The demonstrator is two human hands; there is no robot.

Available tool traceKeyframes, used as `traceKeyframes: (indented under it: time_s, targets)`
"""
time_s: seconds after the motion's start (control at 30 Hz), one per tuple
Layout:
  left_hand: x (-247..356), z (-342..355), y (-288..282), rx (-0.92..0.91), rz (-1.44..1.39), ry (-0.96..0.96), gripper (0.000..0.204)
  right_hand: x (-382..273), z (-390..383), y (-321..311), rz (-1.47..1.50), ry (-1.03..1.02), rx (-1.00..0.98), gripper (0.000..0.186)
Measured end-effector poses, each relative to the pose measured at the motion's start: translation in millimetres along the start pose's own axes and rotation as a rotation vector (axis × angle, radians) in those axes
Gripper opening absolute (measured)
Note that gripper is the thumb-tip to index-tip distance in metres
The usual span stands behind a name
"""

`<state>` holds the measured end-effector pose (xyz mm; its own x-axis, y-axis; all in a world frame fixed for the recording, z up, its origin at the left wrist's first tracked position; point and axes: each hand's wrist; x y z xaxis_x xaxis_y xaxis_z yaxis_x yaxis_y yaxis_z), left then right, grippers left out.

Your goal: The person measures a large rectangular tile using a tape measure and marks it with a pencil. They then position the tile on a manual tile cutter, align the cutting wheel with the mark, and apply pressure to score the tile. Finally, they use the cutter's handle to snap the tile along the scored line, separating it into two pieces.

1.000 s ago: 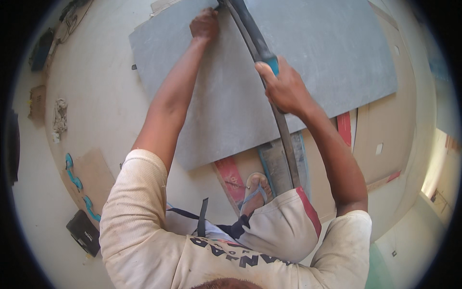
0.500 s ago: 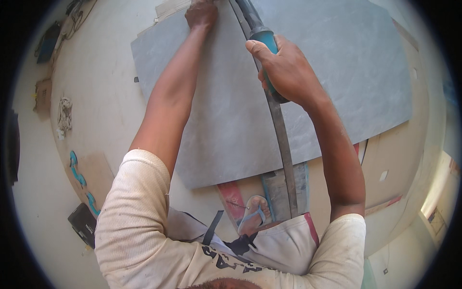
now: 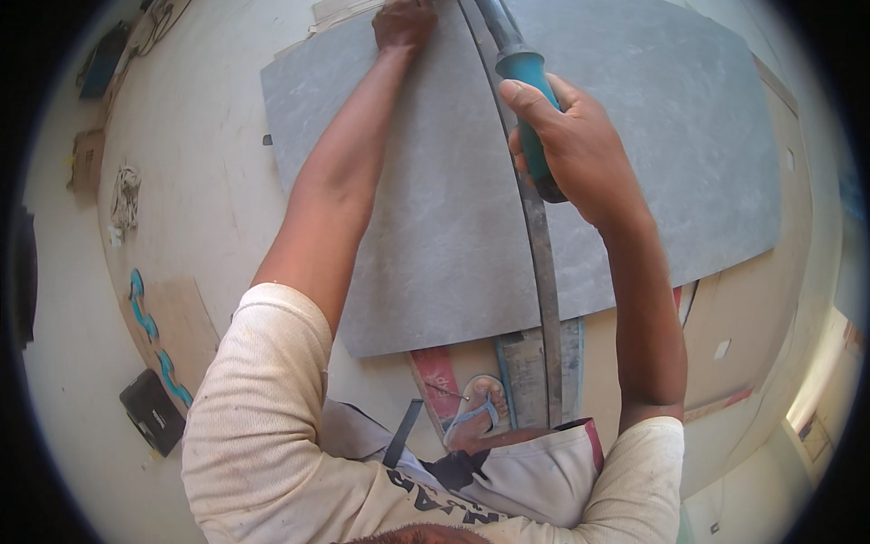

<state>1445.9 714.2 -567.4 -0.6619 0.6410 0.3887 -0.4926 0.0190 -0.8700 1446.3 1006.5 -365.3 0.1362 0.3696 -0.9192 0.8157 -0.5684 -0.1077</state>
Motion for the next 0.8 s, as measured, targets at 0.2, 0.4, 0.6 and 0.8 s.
traceKeyframes:
  time_s: [0.2, 0.4, 0.6, 0.8]
  targets:
    - [-17.4, 9.6, 16.3, -0.076, 0.087, -0.010, 0.031, 10.3, 2.8, 2.2, 0.060, -0.029, -0.011, 0.036]
    - [-3.6, 2.4, 4.1, 0.033, 0.035, 0.042, 0.028, 9.9, -2.3, 0.8, 0.156, 0.007, -0.001, 0.034]
    - [4.0, 2.7, -5.7, 0.042, 0.064, 0.020, 0.028, -27.8, -12.4, -6.8, 0.461, -0.016, -0.052, 0.038]
    - [-0.3, 2.7, -10.3, 0.036, 0.066, 0.029, 0.028, -57.4, -12.8, -14.8, 0.425, -0.096, -0.155, 0.043]
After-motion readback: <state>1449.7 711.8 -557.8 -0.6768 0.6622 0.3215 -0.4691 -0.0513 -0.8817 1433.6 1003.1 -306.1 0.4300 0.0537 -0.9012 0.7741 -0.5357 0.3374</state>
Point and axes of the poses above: each hand's wrist, its own z-axis towards the middle knuckle, its own y-axis out of the palm, x = y × z, and after that the axes turned 12 degrees about z, right-handed
